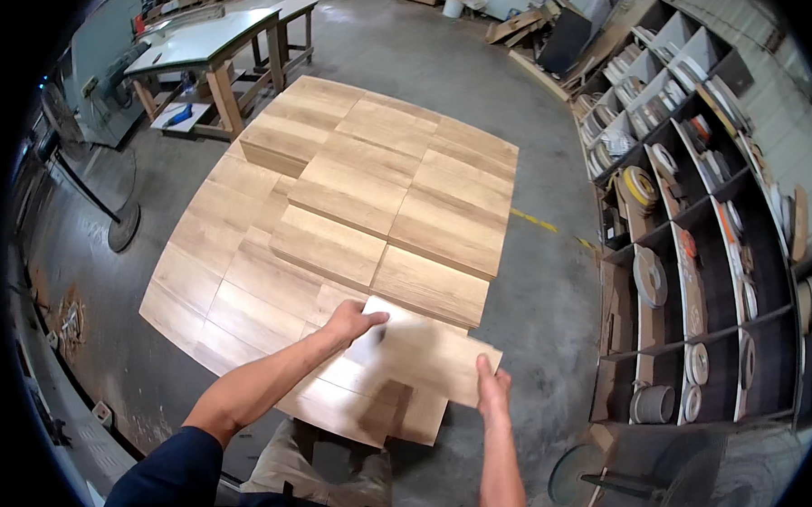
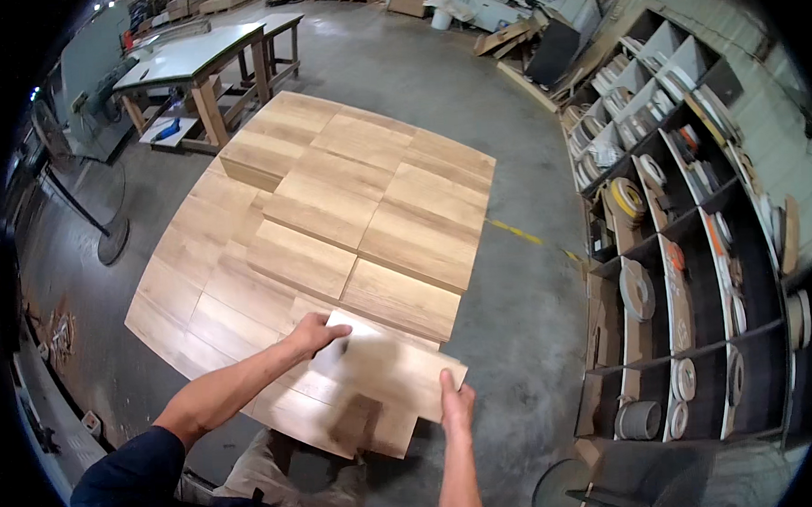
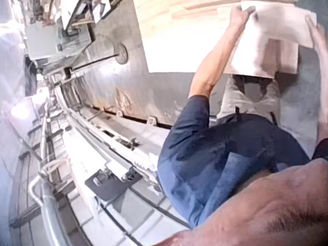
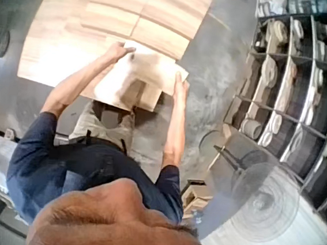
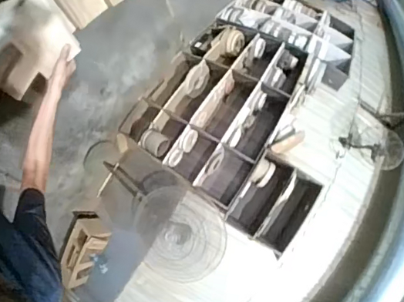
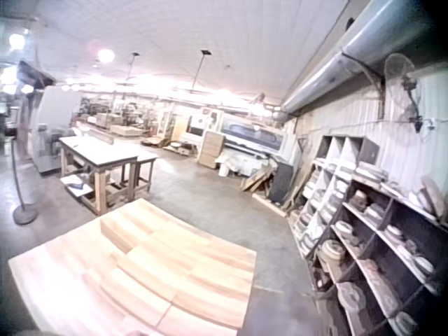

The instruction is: The person organizes wooden planks in a woodworking shop by first picking them up from a white table, carrying them across the room, and placing them onto a large stack of matching planks on a pallet.

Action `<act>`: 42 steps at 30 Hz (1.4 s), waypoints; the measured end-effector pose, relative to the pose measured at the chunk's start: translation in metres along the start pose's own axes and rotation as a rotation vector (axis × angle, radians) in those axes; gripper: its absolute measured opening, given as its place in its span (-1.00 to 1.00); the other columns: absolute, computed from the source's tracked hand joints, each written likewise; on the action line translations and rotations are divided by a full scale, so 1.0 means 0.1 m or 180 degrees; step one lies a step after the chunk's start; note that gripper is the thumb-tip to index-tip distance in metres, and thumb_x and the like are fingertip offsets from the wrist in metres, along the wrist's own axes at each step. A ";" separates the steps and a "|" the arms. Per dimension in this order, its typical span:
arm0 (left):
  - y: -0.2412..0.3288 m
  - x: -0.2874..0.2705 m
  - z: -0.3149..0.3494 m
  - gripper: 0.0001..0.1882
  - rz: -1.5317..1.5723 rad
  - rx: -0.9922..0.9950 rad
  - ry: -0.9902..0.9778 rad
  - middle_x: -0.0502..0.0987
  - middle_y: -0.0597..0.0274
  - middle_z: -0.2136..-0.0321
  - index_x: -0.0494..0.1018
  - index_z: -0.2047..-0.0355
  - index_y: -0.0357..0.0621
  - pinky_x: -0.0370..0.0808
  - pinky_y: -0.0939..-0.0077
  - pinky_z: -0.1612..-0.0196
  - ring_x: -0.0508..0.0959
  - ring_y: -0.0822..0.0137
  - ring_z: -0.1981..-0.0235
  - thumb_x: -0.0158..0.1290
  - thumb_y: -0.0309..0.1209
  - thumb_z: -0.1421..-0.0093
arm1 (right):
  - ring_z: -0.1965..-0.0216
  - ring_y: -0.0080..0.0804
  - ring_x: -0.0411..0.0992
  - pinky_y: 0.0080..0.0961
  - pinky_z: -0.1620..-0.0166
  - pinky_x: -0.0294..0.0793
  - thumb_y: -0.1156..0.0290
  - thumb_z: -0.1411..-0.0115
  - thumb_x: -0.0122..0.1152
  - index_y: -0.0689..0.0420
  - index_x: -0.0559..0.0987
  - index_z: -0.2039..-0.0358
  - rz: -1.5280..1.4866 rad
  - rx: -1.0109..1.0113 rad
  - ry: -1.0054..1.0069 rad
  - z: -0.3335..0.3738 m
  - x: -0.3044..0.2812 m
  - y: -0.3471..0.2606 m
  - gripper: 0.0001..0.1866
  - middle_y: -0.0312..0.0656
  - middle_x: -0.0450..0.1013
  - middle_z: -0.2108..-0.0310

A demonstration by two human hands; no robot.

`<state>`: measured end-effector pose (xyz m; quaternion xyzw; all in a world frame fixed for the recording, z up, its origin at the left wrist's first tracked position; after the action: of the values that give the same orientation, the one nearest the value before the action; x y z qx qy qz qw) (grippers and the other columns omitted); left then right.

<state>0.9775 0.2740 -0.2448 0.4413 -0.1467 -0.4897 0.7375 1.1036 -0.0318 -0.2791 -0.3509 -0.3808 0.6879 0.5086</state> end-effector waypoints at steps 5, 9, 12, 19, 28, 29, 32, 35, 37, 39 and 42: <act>0.36 0.15 -0.69 -0.38 -0.0268 -0.0307 0.0032 0.53 -0.07 0.51 0.45 0.29 -0.60 0.42 0.37 0.51 0.51 0.27 0.51 0.23 -0.12 0.03 | 0.21 -0.36 0.43 -0.44 0.11 0.40 0.20 -0.07 0.30 0.38 0.48 0.18 0.0136 0.0189 -0.0086 -0.88 0.19 -0.37 -0.52 -0.09 0.48 0.22; 0.39 0.27 -1.23 -0.29 -0.0523 0.0141 0.0221 0.53 -0.14 0.43 0.40 0.24 -0.67 0.46 0.32 0.30 0.54 0.14 0.35 0.22 -0.08 0.04 | 0.15 -0.34 0.40 -0.40 0.07 0.37 0.15 -0.05 0.32 0.39 0.43 0.16 0.0261 0.0231 0.0143 -1.28 0.25 -0.47 -0.45 -0.08 0.44 0.18; 0.41 0.24 -1.35 -0.34 -0.0468 0.0132 0.0275 0.54 -0.27 0.42 0.46 0.41 -0.59 0.48 0.29 0.28 0.58 0.01 0.32 0.20 -0.02 0.08 | 0.14 -0.34 0.39 -0.42 0.06 0.36 0.13 -0.04 0.33 0.38 0.45 0.20 0.0432 0.0459 0.0297 -1.33 0.39 -0.59 -0.46 -0.07 0.45 0.20; 0.20 0.27 -1.24 -0.56 -0.0581 0.0640 0.0653 0.53 -0.18 0.43 0.47 0.35 -0.38 0.46 0.21 0.30 0.54 -0.07 0.36 0.13 -0.17 0.04 | -0.02 -0.22 0.27 -0.25 -0.07 0.26 0.18 0.01 0.39 0.46 0.16 -0.01 0.0087 0.0378 -0.0134 -1.72 0.32 -0.39 -0.19 0.03 0.29 0.02; -0.15 0.46 -0.69 -0.61 0.0859 0.0529 0.1359 0.42 0.01 0.45 0.40 0.27 -0.32 0.37 0.35 0.33 0.42 0.19 0.42 0.10 -0.21 -0.05 | 0.25 -0.29 0.39 -0.33 0.15 0.44 0.16 -0.04 0.34 0.35 0.35 0.23 0.0208 0.0570 -0.0214 -1.82 0.40 -0.51 -0.46 -0.12 0.39 0.23; -0.15 0.45 -0.70 -0.63 0.0881 0.0437 0.1448 0.43 -0.03 0.43 0.40 0.33 -0.36 0.38 0.34 0.29 0.43 0.14 0.36 0.11 -0.24 -0.04 | 0.29 -0.30 0.39 -0.31 0.18 0.46 0.14 -0.04 0.34 0.36 0.37 0.24 0.0248 0.0492 -0.0054 -1.75 0.46 -0.57 -0.47 -0.13 0.39 0.26; -0.22 0.60 -0.72 -0.62 0.0937 0.0459 0.1867 0.42 -0.08 0.34 0.38 0.27 -0.40 0.40 0.34 0.19 0.44 0.07 0.28 0.12 -0.31 -0.02 | 0.33 -0.30 0.36 -0.26 0.18 0.45 0.12 -0.05 0.32 0.37 0.37 0.23 0.0120 0.0427 -0.0179 -1.63 0.57 -0.66 -0.45 -0.14 0.38 0.31; -0.23 0.77 -0.67 -0.51 0.1229 0.0601 0.2378 0.41 -0.06 0.24 0.31 0.07 -0.41 0.42 0.38 0.11 0.45 0.12 0.22 0.13 -0.37 -0.04 | 0.31 -0.26 0.38 -0.20 0.19 0.46 0.10 -0.06 0.30 0.37 0.38 0.22 0.0236 0.0458 -0.0186 -1.72 0.51 -0.59 -0.44 -0.10 0.39 0.29; -0.26 0.78 -0.66 -0.46 0.1538 0.0598 0.2575 0.41 -0.03 0.21 0.25 -0.02 -0.41 0.43 0.41 0.10 0.46 0.18 0.18 0.13 -0.40 -0.06 | 0.30 -0.25 0.39 -0.20 0.19 0.46 0.09 -0.06 0.30 0.36 0.38 0.22 0.0261 0.0468 -0.0219 -1.71 0.52 -0.59 -0.44 -0.08 0.40 0.28; -0.25 0.78 -0.68 -0.35 0.2250 0.0492 0.1917 0.34 -0.07 0.04 0.11 -0.14 -0.42 0.42 0.40 0.00 0.43 0.15 0.04 0.10 -0.43 -0.09 | 0.30 -0.25 0.40 -0.20 0.19 0.47 0.08 -0.07 0.29 0.36 0.38 0.22 0.0257 0.0458 -0.0225 -1.75 0.48 -0.58 -0.44 -0.07 0.41 0.27; -0.32 0.81 -0.72 -0.35 0.2072 0.0393 0.1887 0.33 -0.07 -0.01 0.11 -0.14 -0.41 0.45 0.36 0.05 0.41 0.18 0.01 0.10 -0.43 -0.09 | 0.25 -0.24 0.42 -0.23 0.16 0.46 0.06 -0.07 0.27 0.35 0.38 0.20 0.0274 0.0596 -0.0272 -1.81 0.44 -0.53 -0.43 -0.03 0.41 0.23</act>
<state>1.0441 0.2370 -0.3285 0.5367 -0.0892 -0.0746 0.8357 1.2734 0.0511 -0.3209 -0.2882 -0.3207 0.7560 0.4924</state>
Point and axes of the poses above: each hand's wrist, its own z-axis away from the middle knuckle, its own x-axis out of the palm, y = z × x, the point moved 3 cm from there along -z, towards the middle knuckle
